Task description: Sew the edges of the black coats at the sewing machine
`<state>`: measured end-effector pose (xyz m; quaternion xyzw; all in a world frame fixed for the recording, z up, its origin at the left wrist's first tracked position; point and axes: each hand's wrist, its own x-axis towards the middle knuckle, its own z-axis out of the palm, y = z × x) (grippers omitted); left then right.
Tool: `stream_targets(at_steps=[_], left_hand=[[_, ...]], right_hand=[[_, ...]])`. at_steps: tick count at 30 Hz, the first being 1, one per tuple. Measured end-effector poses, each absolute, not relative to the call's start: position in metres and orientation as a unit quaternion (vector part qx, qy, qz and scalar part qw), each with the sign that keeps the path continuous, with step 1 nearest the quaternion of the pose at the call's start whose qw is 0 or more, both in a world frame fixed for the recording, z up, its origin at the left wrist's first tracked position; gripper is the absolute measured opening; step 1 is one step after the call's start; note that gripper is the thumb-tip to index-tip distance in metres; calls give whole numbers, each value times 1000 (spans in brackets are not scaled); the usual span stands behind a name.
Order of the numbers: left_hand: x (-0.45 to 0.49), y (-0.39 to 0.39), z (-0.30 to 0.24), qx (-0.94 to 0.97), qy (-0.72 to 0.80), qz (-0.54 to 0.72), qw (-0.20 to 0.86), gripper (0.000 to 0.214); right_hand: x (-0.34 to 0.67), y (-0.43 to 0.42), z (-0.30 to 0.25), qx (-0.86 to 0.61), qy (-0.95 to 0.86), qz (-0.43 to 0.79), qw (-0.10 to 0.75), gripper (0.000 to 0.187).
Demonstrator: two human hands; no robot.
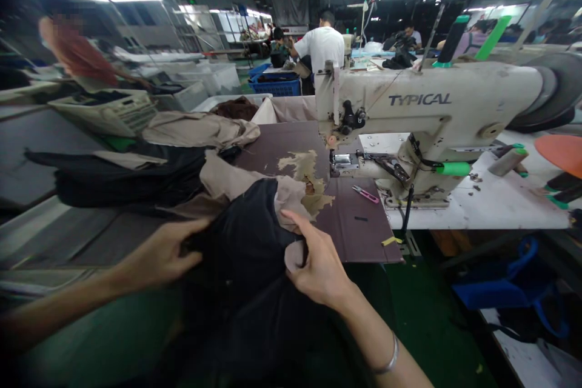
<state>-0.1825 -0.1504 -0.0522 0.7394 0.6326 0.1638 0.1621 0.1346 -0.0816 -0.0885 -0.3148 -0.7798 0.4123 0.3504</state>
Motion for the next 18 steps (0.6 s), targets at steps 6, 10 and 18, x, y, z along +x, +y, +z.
stream_targets(at_steps=[6, 10, 18], left_hand=[[-159, -188, -121, 747, 620, 97, 221, 50], [-138, -167, -88, 676, 591, 156, 412, 35], [-106, -126, -19, 739, 617, 264, 57, 32]], right_hand=[[168, -89, -109, -330, -795, 436, 263, 71], [172, -80, -87, -256, -817, 472, 209, 68], [129, -76, -69, -340, -758, 436, 345, 23]])
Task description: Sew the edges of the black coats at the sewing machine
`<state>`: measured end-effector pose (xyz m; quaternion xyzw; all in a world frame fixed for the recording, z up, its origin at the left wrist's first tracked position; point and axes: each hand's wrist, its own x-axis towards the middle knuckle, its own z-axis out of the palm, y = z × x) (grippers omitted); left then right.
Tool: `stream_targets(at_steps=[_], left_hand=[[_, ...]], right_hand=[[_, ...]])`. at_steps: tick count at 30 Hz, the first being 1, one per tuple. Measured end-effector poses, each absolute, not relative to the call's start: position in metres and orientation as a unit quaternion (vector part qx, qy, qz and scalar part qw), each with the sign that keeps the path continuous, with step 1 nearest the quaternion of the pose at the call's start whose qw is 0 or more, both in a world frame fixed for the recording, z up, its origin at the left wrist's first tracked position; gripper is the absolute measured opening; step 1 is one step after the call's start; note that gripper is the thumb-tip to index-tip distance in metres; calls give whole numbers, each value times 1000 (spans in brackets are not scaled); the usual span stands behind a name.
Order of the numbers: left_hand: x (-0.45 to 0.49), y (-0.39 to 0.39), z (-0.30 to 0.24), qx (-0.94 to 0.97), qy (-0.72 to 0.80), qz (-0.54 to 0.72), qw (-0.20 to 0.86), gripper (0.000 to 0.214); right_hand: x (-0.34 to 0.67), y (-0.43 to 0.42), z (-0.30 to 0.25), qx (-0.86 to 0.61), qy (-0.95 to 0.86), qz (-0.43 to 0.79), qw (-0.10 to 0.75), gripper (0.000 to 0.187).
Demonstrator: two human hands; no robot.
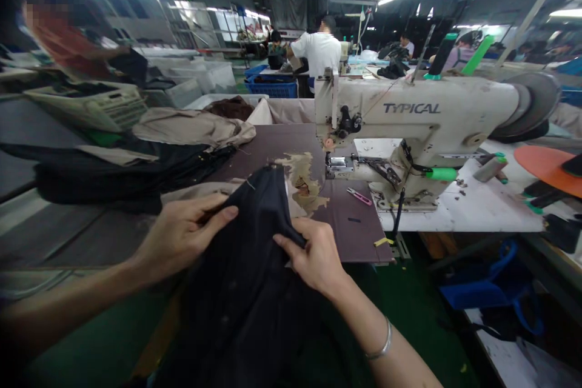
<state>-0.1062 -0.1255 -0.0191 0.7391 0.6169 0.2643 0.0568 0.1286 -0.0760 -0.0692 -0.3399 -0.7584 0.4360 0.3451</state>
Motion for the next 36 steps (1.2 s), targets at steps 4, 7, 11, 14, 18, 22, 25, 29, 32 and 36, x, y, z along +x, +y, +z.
stream_targets(at_steps=[4, 7, 11, 14, 18, 22, 25, 29, 32, 36], left_hand=[[-103, -103, -28, 815, 507, 265, -96, 22], [-103, -89, -55, 857, 463, 216, -67, 22], [-98, -85, -65, 873, 428, 228, -47, 18], [-95, -85, -46, 879, 416, 222, 66, 19], [-100, -78, -15, 820, 446, 171, 315, 29], [-109, -72, -5, 817, 437, 117, 359, 29], [-113, -72, -10, 819, 465, 125, 311, 30], [-111, -74, -20, 775, 549, 213, 231, 34], [-103, -77, -28, 759, 570, 270, 163, 34], [-98, -78, -31, 804, 509, 229, 205, 34]], right_hand=[[126, -91, -85, -311, -563, 623, 445, 46], [135, -93, -99, -293, -525, 700, 384, 62], [143, -71, -89, -282, -525, 706, 381, 81], [139, -52, -76, -271, -540, 674, 426, 62], [131, -47, -75, -290, -655, 498, 490, 30], [136, -55, -83, -312, -701, 462, 445, 41], [146, -61, -86, -296, -705, 538, 354, 52], [158, -66, -93, -292, -690, 572, 334, 41], [163, -68, -104, -313, -697, 533, 364, 21], [172, -69, -117, -297, -734, 507, 341, 17]])
